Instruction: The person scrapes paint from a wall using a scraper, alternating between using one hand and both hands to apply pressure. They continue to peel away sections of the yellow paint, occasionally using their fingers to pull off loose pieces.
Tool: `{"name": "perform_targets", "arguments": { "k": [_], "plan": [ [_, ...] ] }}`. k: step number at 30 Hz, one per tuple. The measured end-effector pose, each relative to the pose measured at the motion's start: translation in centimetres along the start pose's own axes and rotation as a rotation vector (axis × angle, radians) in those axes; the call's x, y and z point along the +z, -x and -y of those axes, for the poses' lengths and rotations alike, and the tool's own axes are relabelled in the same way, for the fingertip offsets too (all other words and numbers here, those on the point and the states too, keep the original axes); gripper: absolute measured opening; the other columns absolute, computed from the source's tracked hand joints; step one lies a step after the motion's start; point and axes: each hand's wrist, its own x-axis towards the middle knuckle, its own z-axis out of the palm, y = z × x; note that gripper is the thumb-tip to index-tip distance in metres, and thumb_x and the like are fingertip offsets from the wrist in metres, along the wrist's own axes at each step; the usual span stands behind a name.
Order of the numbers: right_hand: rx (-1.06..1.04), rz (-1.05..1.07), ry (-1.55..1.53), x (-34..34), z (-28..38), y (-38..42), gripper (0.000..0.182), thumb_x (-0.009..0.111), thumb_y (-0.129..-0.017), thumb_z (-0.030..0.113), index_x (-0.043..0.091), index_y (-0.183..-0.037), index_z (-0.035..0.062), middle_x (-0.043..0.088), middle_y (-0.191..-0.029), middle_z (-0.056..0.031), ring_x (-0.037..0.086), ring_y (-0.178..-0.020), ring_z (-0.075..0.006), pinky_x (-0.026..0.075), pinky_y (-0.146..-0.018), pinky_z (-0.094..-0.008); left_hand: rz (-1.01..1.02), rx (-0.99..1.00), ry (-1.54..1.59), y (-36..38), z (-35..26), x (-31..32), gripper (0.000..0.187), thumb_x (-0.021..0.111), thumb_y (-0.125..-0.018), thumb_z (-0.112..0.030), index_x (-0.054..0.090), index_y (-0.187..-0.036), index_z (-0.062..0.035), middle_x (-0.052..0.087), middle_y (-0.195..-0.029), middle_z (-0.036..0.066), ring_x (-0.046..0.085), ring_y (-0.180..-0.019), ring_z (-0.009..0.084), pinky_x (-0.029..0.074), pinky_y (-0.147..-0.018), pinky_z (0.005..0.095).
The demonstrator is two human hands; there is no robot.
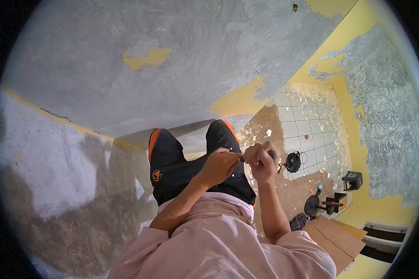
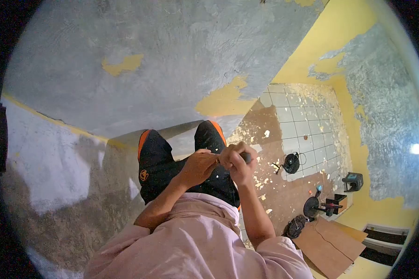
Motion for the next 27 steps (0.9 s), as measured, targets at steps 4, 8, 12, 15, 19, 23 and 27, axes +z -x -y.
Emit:
{"name": "perform_targets", "arguments": {
  "k": [4, 8, 12, 15, 19, 23, 27],
  "plan": [
    [-0.351, 0.237, 0.603, 4.3, 1.1, -4.0, 0.011, 0.065, -0.069, 0.011, 0.056, -0.067, 0.0046, 0.053, -0.058, -0.0042, 0.053, -0.049, -0.0166, 0.039, -0.044, -0.0285, -0.358, -0.109, 0.017, 0.8, -0.3, -0.4, 0.025, 0.053, -0.086, -0.012, 0.052, -0.109, -0.0027, 0.058, -0.109, 0.014, 0.054, -0.105, 0.0289, 0.039, -0.09, 0.04],
    [-0.772, 0.696, 0.784, 9.4, 0.2, -7.1, 0.016, 0.07, -0.065, 0.016, 0.054, -0.064, 0.0118, 0.054, -0.06, -0.0026, 0.053, -0.049, -0.0189, 0.04, -0.043, -0.0298, -0.706, -0.253, 0.517, 6.3, 7.5, 2.0, 0.032, 0.055, -0.086, -0.013, 0.049, -0.115, -0.0024, 0.056, -0.113, 0.014, 0.051, -0.11, 0.0292, 0.037, -0.095, 0.0408],
    [-0.662, 0.71, 1.093, 3.9, -6.4, -11.6, 0.013, 0.068, -0.067, 0.018, 0.056, -0.063, 0.0163, 0.056, -0.06, 0.0009, 0.055, -0.05, -0.0175, 0.041, -0.043, -0.0302, -0.648, -0.543, 0.345, 5.5, 2.2, -4.1, 0.023, 0.053, -0.088, -0.01, 0.051, -0.109, -0.0001, 0.059, -0.103, 0.013, 0.056, -0.098, 0.0208, 0.045, -0.084, 0.0314],
    [-0.636, 0.733, 0.87, 5.3, -6.2, -11.8, 0.017, 0.068, -0.066, 0.016, 0.053, -0.058, 0.0152, 0.051, -0.053, 0.0, 0.051, -0.046, -0.0185, 0.038, -0.042, -0.0312, -0.659, -0.581, 0.279, 7.0, 1.9, -4.9, 0.02, 0.052, -0.091, -0.013, 0.052, -0.105, 0.0011, 0.059, -0.102, 0.011, 0.058, -0.091, 0.0177, 0.046, -0.08, 0.0294],
    [-0.823, 0.887, 0.94, 6.6, -5.8, -11.5, 0.016, 0.069, -0.065, 0.019, 0.054, -0.06, 0.0153, 0.046, -0.051, 0.0019, 0.051, -0.046, -0.0177, 0.037, -0.04, -0.0312, -0.687, -0.596, 0.342, 7.2, 2.6, -4.3, 0.02, 0.052, -0.093, -0.016, 0.053, -0.103, 0.001, 0.06, -0.097, 0.008, 0.056, -0.088, 0.0141, 0.044, -0.08, 0.0267],
    [-0.759, 0.842, 0.948, 6.1, -6.5, -12.3, 0.017, 0.07, -0.066, 0.021, 0.054, -0.061, 0.0146, 0.044, -0.05, 0.0014, 0.05, -0.044, -0.0178, 0.035, -0.039, -0.0317, -0.581, -0.687, 0.356, 8.3, 3.0, -4.1, 0.02, 0.052, -0.093, -0.017, 0.055, -0.101, 0.001, 0.061, -0.095, 0.008, 0.056, -0.088, 0.0132, 0.044, -0.08, 0.0256],
    [-0.699, 0.8, 0.992, 2.9, -8.9, -12.8, 0.016, 0.07, -0.064, 0.019, 0.055, -0.06, 0.0147, 0.047, -0.051, 0.0005, 0.049, -0.042, -0.0195, 0.036, -0.039, -0.0324, -0.553, -0.684, 0.381, 7.0, 2.5, -4.1, 0.021, 0.052, -0.092, -0.018, 0.056, -0.1, 0.0004, 0.061, -0.096, 0.007, 0.056, -0.086, 0.0125, 0.044, -0.076, 0.0249]
  ]
}}
